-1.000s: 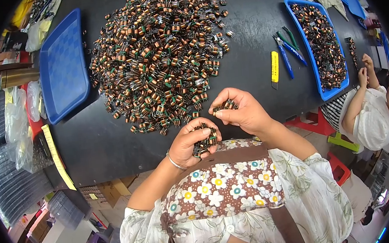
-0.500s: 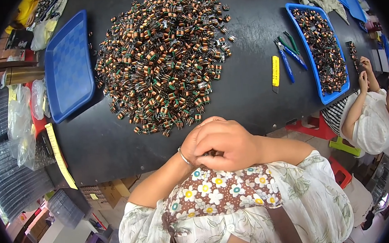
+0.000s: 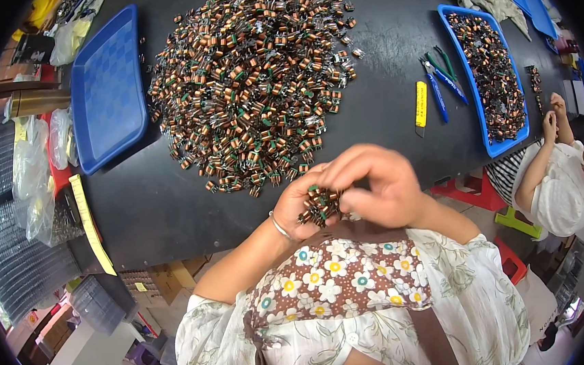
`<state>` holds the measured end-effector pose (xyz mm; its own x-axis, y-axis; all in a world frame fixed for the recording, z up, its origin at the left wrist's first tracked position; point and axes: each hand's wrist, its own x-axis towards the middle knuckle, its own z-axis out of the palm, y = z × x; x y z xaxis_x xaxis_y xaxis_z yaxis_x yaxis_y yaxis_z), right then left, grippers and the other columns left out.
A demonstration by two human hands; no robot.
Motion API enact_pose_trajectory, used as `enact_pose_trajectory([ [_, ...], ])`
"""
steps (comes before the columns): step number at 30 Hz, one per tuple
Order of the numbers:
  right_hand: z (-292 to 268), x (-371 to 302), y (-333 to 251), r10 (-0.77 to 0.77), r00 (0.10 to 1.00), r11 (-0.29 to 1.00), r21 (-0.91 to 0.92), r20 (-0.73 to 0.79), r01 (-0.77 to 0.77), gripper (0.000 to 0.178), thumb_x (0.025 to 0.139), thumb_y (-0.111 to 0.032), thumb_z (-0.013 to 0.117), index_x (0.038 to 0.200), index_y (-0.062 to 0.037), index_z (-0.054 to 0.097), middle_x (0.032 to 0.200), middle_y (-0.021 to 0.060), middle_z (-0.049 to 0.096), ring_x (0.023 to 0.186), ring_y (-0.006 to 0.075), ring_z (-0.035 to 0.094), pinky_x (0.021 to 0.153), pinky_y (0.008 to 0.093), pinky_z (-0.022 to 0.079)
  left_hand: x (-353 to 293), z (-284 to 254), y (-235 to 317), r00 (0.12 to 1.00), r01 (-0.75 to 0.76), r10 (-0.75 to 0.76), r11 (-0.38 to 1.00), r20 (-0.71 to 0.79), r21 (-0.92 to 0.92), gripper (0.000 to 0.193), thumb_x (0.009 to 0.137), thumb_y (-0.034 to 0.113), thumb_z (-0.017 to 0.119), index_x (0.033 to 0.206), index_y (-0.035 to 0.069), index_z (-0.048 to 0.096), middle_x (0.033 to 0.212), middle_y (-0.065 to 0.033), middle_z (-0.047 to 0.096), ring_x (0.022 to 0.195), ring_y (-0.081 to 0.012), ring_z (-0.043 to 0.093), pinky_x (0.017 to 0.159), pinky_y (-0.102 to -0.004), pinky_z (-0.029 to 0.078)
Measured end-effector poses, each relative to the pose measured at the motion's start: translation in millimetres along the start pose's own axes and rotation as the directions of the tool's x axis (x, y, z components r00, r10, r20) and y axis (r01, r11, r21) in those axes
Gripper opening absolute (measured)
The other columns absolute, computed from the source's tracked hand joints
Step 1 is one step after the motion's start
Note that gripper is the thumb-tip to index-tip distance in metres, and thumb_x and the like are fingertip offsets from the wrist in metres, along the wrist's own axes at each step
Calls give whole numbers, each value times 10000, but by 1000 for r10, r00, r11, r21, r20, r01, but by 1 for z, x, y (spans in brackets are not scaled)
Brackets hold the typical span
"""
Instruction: The person assembles electronic coil components by picking them from a pile, connecting them together into clusters by hand, and placing them into a tray.
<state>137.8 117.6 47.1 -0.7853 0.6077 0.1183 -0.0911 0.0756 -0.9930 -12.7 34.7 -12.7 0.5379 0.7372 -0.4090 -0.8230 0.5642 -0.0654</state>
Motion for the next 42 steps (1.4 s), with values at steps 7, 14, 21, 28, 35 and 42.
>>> enact_pose_trajectory([
  [7, -23, -10, 28, 281, 874, 943, 281, -396, -176, 81, 848, -47, 525, 918, -9, 539, 851, 80, 585, 686, 117, 552, 649, 237, 454, -1, 11, 14, 999, -52, 52, 998, 10, -47, 181, 844, 214, 510, 938, 62, 534, 853, -120, 570, 662, -212, 583, 388, -260, 432],
  [14, -19, -22, 54, 349, 826, 934, 236, -442, -268, 83, 849, -30, 535, 928, -7, 542, 832, 62, 585, 657, 82, 537, 620, 206, 445, -30, 38, 78, 929, -289, 319, 942, 188, -172, 216, 831, 219, 521, 968, 56, 557, 879, -123, 534, 682, -212, 531, 399, -262, 430],
  [21, -13, -24, 58, 287, 860, 956, 67, -422, -286, 77, 843, -6, 531, 918, 5, 547, 816, 46, 570, 655, 68, 531, 606, 189, 442, -106, 49, 193, 646, -694, 664, 716, 376, -72, 214, 855, 203, 509, 993, 44, 545, 943, -56, 511, 773, -145, 496, 497, -237, 420],
  [28, -3, -16, 51, 66, 932, 950, -263, -356, -168, 56, 813, 15, 547, 865, 8, 567, 811, 52, 560, 627, 74, 536, 570, 193, 429, -183, -36, 341, 352, -895, 932, 362, -86, 262, 191, 840, 211, 500, 905, 42, 560, 942, -122, 586, 837, -272, 582, 670, -356, 504],
  [35, -3, -17, 53, 32, 917, 934, -315, -399, -170, 56, 795, 14, 565, 851, 13, 573, 785, 53, 557, 605, 79, 533, 551, 195, 420, -181, -21, 333, -132, -313, 963, 184, -234, 932, 585, 798, 303, 588, 1318, 119, 391, 1191, -133, 525, 1090, -326, 494, 975, -501, 284],
  [42, -2, -17, 52, 36, 922, 922, -344, -386, -180, 59, 785, 19, 571, 843, 16, 579, 780, 55, 559, 595, 82, 530, 544, 195, 418, -206, -54, 264, 272, 760, 948, -317, 165, 567, 543, 765, 308, 620, 1234, 71, 486, 1313, -211, 412, 1158, -323, 463, 945, -342, 385],
])
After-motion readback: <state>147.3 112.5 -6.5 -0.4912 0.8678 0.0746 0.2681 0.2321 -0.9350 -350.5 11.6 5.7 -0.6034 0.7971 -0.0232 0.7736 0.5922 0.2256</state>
